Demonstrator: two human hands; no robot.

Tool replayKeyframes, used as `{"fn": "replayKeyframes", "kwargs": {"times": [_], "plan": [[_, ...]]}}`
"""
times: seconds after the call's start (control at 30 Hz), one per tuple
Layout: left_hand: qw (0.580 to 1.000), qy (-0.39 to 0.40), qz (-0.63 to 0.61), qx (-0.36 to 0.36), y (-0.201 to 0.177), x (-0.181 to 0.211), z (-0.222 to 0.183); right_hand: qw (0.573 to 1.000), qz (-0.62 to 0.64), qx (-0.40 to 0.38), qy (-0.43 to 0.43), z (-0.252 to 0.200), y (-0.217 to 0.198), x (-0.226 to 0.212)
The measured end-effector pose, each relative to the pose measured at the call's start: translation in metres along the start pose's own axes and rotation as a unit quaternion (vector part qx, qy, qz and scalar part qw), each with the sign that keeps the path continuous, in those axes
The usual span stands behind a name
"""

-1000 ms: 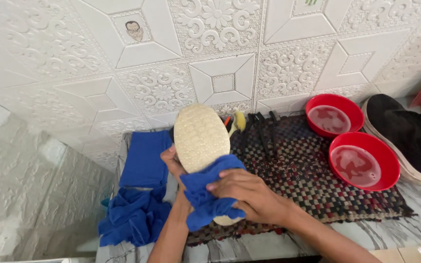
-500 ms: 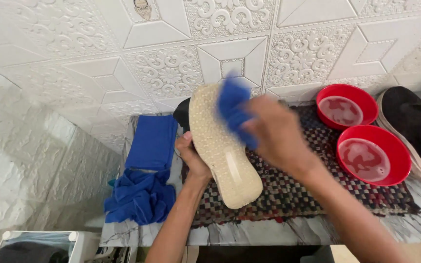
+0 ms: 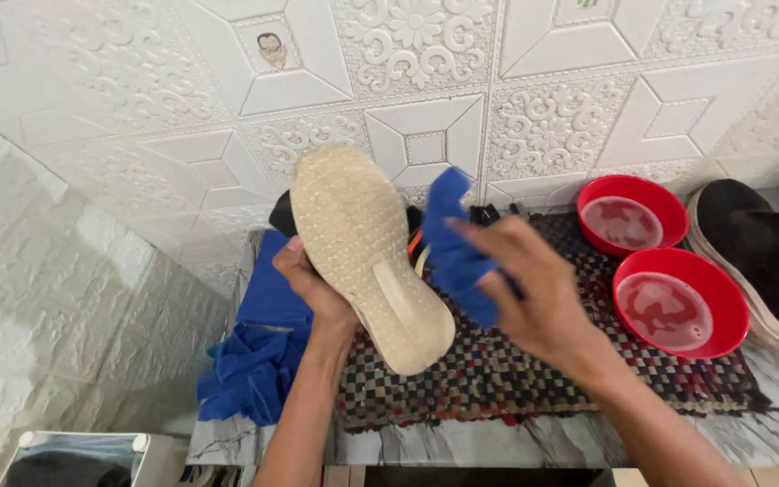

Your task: Scrubbing the white sole of a black sneaker with a brush and soapy water, then wiping it with a blue cloth.

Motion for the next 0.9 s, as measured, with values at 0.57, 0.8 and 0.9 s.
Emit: {"fn": "replayKeyframes", "kwargs": {"times": [0.57, 0.8, 0.9], "plan": [[0.994, -0.093, -0.001, -0.05, 0.047, -0.015, 0.005, 1.0, -0.028, -0.004, 0.007, -0.012, -0.002, 0.026], [0.986, -0.151, -0.05, -0.049, 0.056, -0.033, -0.01, 0.932, -0.247, -0.088, -0.249, -0.004, 0.063, -0.03], [0.984, -0.17, 0.0, -0.053, 0.015, -0.053, 0.023, 0.946, -0.183, -0.142, -0.224, -0.037, 0.074, -0.03]]}}
Point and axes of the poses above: each hand's wrist, its own z-axis towards the middle knuckle, its own y-axis out of the palm, x = y × z, the point moved 8 cm from there along z, towards the middle knuckle, and after that the axes turned 1 degree about x, right-handed, at the moved point
